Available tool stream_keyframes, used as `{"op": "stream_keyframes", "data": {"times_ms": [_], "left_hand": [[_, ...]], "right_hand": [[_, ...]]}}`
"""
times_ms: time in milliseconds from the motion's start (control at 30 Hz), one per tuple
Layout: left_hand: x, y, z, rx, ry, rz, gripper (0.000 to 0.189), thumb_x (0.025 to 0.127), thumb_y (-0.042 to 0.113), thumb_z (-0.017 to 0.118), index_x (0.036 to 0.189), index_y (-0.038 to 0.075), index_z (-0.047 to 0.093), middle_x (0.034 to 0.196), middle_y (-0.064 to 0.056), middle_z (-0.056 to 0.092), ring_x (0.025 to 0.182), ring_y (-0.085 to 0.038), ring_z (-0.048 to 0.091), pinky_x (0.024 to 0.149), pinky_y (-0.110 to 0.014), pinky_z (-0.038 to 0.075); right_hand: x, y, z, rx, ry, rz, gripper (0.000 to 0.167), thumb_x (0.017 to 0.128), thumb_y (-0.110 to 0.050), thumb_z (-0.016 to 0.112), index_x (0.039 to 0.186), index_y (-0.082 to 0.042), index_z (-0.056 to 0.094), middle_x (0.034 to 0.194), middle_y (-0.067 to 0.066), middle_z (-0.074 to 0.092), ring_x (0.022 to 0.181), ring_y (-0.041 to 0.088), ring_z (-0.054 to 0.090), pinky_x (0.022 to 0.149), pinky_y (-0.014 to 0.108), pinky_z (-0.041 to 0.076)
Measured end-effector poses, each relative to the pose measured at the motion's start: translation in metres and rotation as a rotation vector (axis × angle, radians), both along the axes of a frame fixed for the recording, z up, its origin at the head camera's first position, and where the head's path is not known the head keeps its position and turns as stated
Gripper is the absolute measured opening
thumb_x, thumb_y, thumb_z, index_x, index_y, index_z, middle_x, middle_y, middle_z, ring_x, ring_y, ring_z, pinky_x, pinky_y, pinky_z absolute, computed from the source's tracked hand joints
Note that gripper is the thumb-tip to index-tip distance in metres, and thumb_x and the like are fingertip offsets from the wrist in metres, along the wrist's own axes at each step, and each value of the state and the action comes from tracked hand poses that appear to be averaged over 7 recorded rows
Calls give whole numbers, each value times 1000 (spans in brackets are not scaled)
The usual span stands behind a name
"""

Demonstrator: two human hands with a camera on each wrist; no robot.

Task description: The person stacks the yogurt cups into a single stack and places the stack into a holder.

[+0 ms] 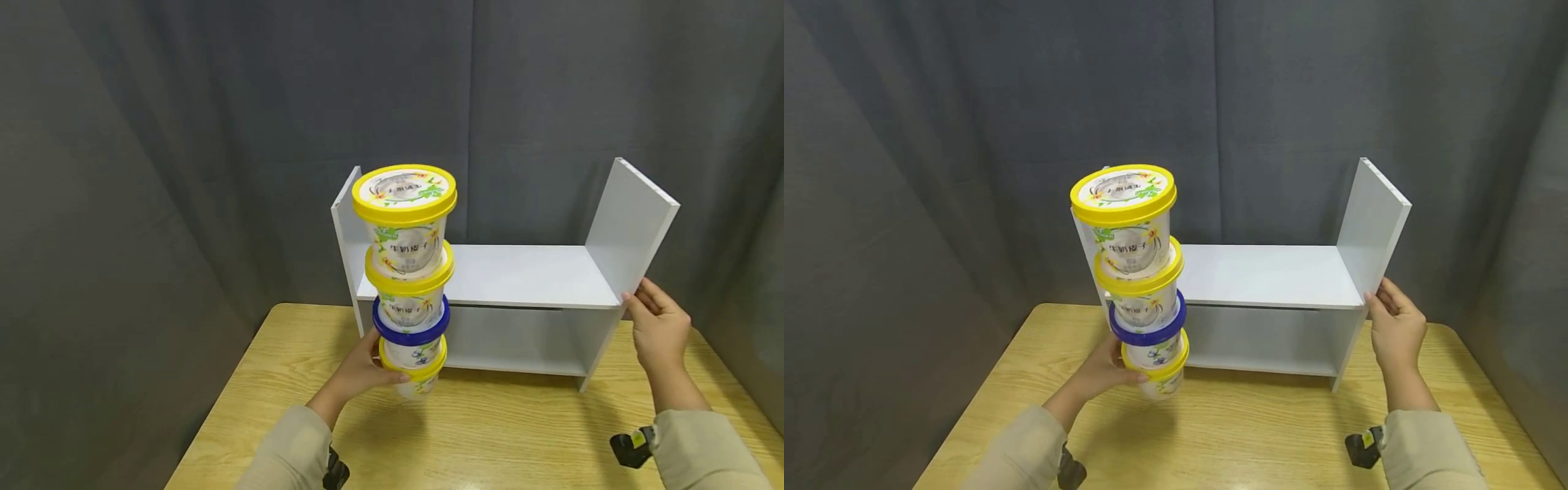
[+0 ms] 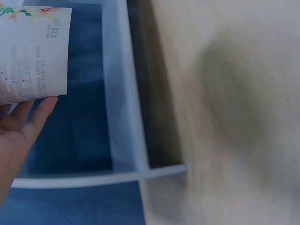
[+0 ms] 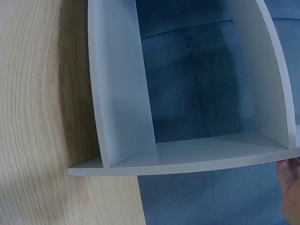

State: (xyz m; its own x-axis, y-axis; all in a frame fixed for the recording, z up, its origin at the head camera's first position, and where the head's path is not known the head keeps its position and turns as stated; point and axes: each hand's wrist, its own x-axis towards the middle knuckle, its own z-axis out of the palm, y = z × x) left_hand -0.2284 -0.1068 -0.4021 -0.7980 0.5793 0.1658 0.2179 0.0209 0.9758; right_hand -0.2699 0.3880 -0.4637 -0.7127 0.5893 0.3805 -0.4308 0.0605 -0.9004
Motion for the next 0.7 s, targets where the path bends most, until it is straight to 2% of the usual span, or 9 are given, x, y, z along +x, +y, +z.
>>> {"op": "stream_keyframes", "data": {"times_ms": [67,233,333,367,433,533,600,667,700], "left_hand": [[0,7,13,-12,10,-16,69,69,4,71,127,11,35,115,-11,49,102,-24,49,82,-36,43],[-4,20,34,-6,17,-47,66,69,-1,69,126,9,36,114,-12,51,100,-23,50,81,-35,43],[-7,26,43,-21,29,-42,66,69,-2,68,126,8,37,114,-12,50,100,-23,50,81,-34,43],[-8,28,47,-25,34,-44,66,69,-3,68,126,8,37,114,-13,50,100,-23,50,81,-33,44],[-10,32,53,-31,44,-52,66,69,-4,67,126,7,36,115,-13,50,100,-23,50,81,-33,44],[-14,36,63,-21,60,-78,66,69,-7,65,126,7,35,115,-15,50,101,-24,51,82,-34,44],[-17,39,69,-12,65,-101,66,70,-7,64,127,7,34,116,-16,49,102,-24,50,82,-34,43],[-20,41,75,-3,54,-113,66,70,-5,65,127,9,33,117,-14,49,103,-23,50,83,-34,43],[-22,42,77,-3,52,-115,66,71,-4,65,127,9,33,118,-13,49,103,-22,49,83,-34,43]], "right_hand": [[-6,8,-8,-23,11,21,40,69,3,69,107,-8,62,98,5,63,84,11,59,59,15,48],[-45,57,-66,-6,-1,6,46,68,-3,71,112,-11,60,104,5,61,90,12,58,62,15,48],[-54,69,-82,6,-6,-6,48,68,-5,72,113,-11,59,104,3,61,92,11,57,63,14,47],[-45,58,-71,-26,12,23,44,70,-4,69,113,-9,58,104,4,61,92,10,57,66,15,47],[-30,39,-50,-33,-21,7,42,71,-2,68,112,-10,59,104,4,61,91,10,57,68,17,47],[-5,6,-14,-101,43,38,39,71,4,66,108,-6,61,99,6,62,86,9,58,66,16,47],[8,-9,4,-31,-23,-14,39,70,-1,69,108,-10,62,98,2,63,85,7,58,64,14,47],[18,-24,20,-66,-29,-20,39,70,0,69,108,-7,62,97,2,63,84,7,58,61,11,46],[24,-32,29,-58,-73,-38,40,71,-2,69,109,-8,61,99,2,62,86,7,58,63,12,46]]}}
